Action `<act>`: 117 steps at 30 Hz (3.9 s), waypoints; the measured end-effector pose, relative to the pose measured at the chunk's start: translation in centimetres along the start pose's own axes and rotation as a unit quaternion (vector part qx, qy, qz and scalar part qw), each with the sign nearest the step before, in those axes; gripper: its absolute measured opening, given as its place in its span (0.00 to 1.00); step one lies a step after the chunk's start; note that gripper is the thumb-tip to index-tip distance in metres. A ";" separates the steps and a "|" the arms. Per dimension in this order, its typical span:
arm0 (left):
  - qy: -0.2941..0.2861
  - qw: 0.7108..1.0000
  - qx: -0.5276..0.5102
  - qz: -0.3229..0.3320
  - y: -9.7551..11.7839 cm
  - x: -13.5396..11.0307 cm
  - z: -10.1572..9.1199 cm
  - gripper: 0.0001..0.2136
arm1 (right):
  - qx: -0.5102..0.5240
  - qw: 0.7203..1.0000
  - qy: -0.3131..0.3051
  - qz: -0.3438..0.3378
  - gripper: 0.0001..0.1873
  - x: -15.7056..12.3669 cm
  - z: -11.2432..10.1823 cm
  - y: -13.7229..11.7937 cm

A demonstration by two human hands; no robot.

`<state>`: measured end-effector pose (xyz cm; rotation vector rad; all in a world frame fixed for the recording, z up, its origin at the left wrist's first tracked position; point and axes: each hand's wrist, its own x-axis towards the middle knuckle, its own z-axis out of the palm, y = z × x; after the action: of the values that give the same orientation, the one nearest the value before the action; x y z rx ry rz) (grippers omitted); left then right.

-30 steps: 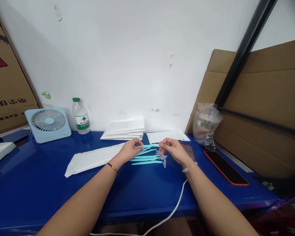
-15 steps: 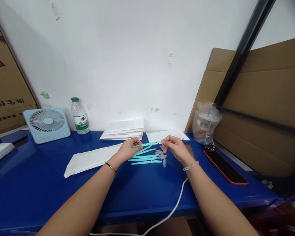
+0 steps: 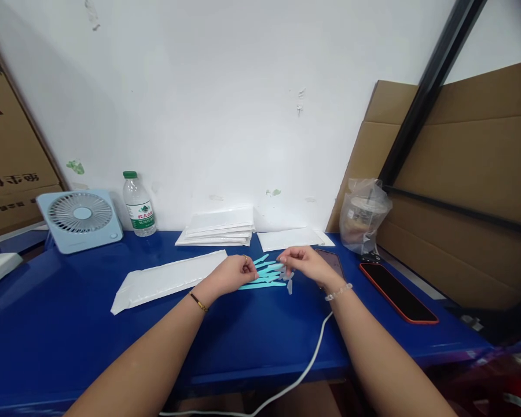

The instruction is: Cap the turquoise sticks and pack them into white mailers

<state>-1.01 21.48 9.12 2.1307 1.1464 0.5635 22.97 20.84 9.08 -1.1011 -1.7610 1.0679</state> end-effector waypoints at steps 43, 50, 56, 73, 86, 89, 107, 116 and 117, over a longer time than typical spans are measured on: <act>0.033 0.998 -0.024 0.050 -1.2 2.2 -0.9 0.09 | -0.087 0.993 0.036 -0.065 0.16 0.8 -0.1 -0.1; -0.001 0.995 -0.001 0.101 0.4 1.5 -0.2 0.11 | -0.070 0.993 -0.099 0.015 0.13 -0.2 -0.6 -0.7; -0.068 0.959 0.204 0.186 1.6 0.7 1.0 0.12 | -0.096 0.973 -0.207 0.026 0.12 -1.3 -1.7 -1.8; -0.037 0.948 0.306 0.079 1.7 0.5 1.0 0.06 | -0.325 0.932 -0.154 0.051 0.13 -0.5 -3.3 0.9; -0.024 0.956 0.288 0.050 1.2 0.7 1.5 0.05 | -0.300 0.937 -0.174 0.049 0.10 -0.4 -2.7 0.5; -0.026 0.957 0.288 0.039 1.2 0.8 1.5 0.06 | -0.290 0.938 -0.179 0.061 0.13 -0.5 -2.8 0.4; -0.004 0.956 0.287 0.056 1.1 1.0 0.9 0.06 | -0.318 0.943 -0.099 0.011 0.08 -0.2 -2.3 1.0; -0.024 0.948 0.314 0.033 1.0 1.3 1.0 0.06 | -0.322 0.934 -0.151 0.021 0.07 -0.2 -2.2 0.7; -0.025 0.949 0.313 0.031 1.0 1.3 1.1 0.06 | -0.316 0.935 -0.160 0.023 0.08 -0.2 -2.2 0.7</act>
<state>0.90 21.78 9.19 2.6995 1.3607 0.1729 25.20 21.35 9.12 -1.4045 -2.4540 0.7422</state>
